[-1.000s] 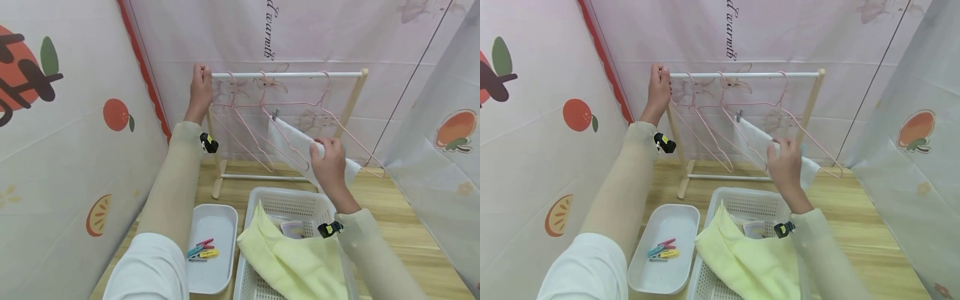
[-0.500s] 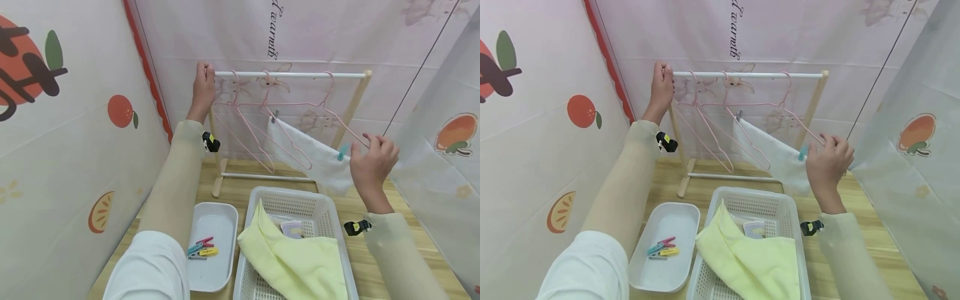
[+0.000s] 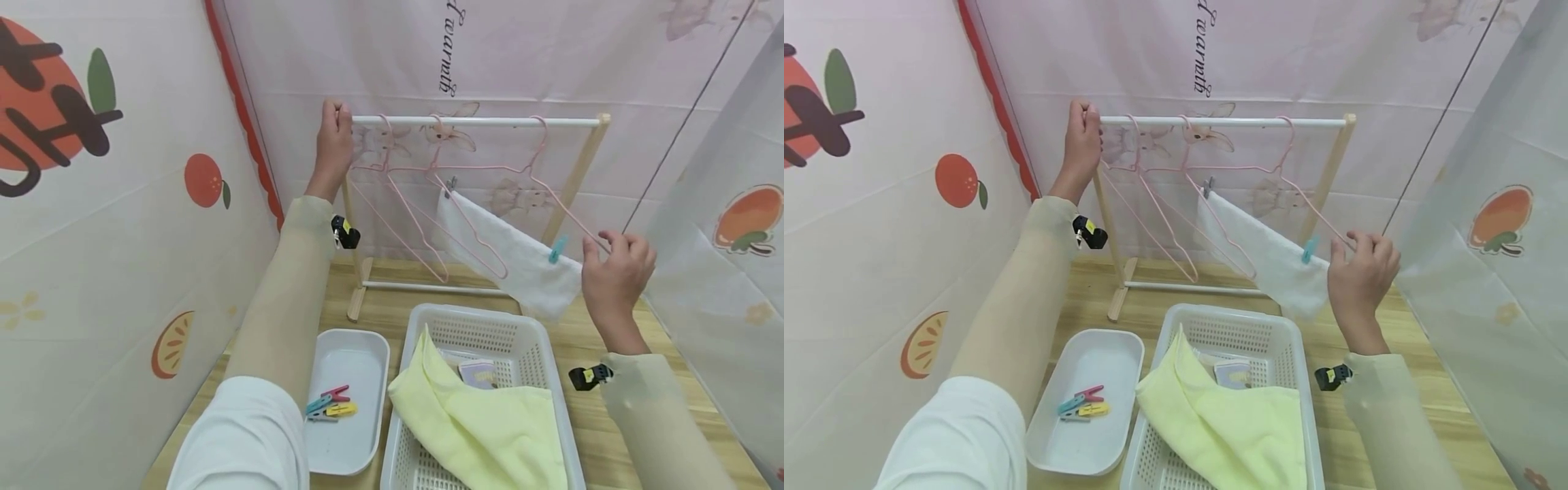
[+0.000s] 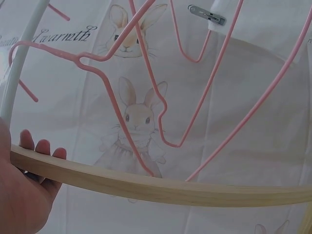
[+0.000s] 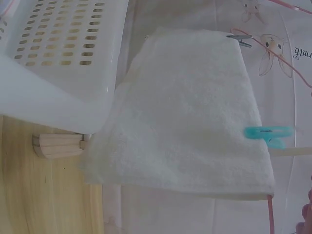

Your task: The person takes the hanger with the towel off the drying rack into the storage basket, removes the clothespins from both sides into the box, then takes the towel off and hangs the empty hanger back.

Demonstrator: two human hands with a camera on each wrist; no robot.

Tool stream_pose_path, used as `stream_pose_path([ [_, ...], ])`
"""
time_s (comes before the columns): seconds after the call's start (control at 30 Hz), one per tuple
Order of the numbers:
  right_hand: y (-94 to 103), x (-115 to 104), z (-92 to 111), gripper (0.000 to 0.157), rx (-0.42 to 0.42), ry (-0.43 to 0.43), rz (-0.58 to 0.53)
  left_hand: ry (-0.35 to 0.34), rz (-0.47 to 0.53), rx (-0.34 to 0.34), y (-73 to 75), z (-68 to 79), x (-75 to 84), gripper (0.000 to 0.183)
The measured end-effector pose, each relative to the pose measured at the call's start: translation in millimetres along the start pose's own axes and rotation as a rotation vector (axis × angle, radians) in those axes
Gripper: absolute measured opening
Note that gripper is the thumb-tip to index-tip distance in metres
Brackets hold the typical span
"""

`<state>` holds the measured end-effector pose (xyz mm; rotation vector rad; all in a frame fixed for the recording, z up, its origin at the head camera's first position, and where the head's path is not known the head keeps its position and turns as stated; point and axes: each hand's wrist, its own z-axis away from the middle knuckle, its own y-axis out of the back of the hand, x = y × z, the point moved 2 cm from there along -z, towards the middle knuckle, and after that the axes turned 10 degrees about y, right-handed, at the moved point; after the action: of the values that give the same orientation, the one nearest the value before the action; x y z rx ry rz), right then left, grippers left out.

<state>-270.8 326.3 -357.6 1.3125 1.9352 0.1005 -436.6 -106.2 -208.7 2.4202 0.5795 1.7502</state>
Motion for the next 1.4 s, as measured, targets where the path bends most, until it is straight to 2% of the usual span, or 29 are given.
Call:
stream_pose_path([
  [0.23,-4.0,1.0,3.7,0.043,0.059,0.067,-0.028,-0.005,-0.014,0.008,1.0,0.4,-0.2,0.021],
  [0.53,-0.8,-1.0,5.6,0.041,0.062,0.114,-0.015,-0.010,0.003,0.002,-0.4,2.1,-0.1,0.024],
  [0.93,3.1,-3.6,3.1,0.034,0.054,0.114,-0.010,-0.027,0.005,0.005,-1.7,3.1,-1.0,0.025],
  [1.4,19.3,-15.8,1.9,0.039,0.095,0.118,-0.015,-0.029,0.000,0.002,-1.4,3.6,-1.1,0.024],
])
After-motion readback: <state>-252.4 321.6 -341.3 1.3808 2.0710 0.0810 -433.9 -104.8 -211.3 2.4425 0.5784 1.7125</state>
